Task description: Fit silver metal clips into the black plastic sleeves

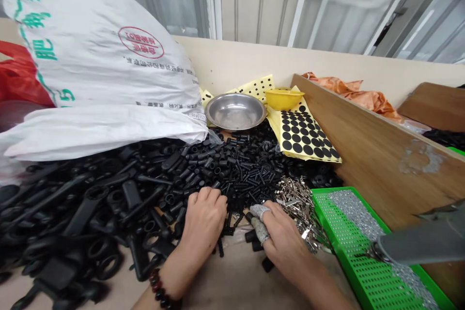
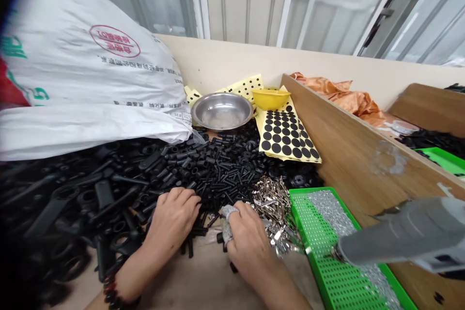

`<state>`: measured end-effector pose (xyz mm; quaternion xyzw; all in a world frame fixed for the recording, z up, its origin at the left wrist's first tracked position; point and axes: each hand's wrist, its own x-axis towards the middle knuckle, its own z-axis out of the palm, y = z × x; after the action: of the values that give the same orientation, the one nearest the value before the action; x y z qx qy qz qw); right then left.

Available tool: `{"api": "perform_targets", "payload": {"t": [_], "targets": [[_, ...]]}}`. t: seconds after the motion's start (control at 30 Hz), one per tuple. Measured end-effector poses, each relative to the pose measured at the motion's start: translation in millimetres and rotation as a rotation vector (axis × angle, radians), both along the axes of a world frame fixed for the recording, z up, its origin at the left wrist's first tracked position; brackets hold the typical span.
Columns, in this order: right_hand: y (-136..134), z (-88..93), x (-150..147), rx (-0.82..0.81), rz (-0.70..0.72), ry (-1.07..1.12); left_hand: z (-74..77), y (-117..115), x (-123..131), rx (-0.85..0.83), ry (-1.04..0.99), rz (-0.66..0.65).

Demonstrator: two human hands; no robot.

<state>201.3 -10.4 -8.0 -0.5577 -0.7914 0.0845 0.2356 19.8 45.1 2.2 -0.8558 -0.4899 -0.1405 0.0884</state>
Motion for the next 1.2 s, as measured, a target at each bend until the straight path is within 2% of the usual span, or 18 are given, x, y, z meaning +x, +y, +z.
{"api": "perform_targets", "payload": {"t": [0.17,0.27,0.37,0.47,0.53,0.6,0.7,0.83,0.9,1.0,1.2], "targets": [[-0.6,3.5,-9.4,0.014,0.005,-0.036,5.2,-12.0,-7.4,0.027,-0.144,-0.104],[-3.2,1.9,-15.7,0.053,0.059,-0.051,2.6,-25.2,-1.1,-0.047,-0.25,-0.246],[-5.6,-1.5,-15.3,0.014,0.123,0.057,0.2,-32.2,6.2,-0.129,-0.399,-0.339],[-4.9,-2.9,-8.8,-0.071,0.092,0.27,3.7,-28.1,1.9,-0.206,-0.542,-0.334],[-2.5,-3.4,-3.7,-0.104,0.042,0.421,7.2,-21.1,-7.7,-0.221,-0.576,-0.255],[0.1,-4.9,0.0,-0.143,-0.007,0.589,8.8,-14.1,-18.2,-0.142,-0.526,-0.2],[2.3,-7.8,2.2,-0.231,-0.047,0.821,6.7,-8.4,-26.6,-0.058,-0.262,-0.201],[0.6,-7.0,2.1,-0.355,-0.058,0.935,3.7,-8.5,-25.8,-0.081,0.088,-0.183],[-0.4,-5.3,2.2,-0.414,-0.077,0.998,3.8,-8.6,-26.0,-0.088,0.114,-0.174],[-0.7,-3.3,2.2,-0.454,-0.089,1.075,4.1,-7.1,-28.5,-0.045,0.046,-0.157],[-1.3,-6.6,1.4,-0.429,-0.122,1.034,1.2,-2.5,-32.4,-0.112,0.087,-0.117]]}}
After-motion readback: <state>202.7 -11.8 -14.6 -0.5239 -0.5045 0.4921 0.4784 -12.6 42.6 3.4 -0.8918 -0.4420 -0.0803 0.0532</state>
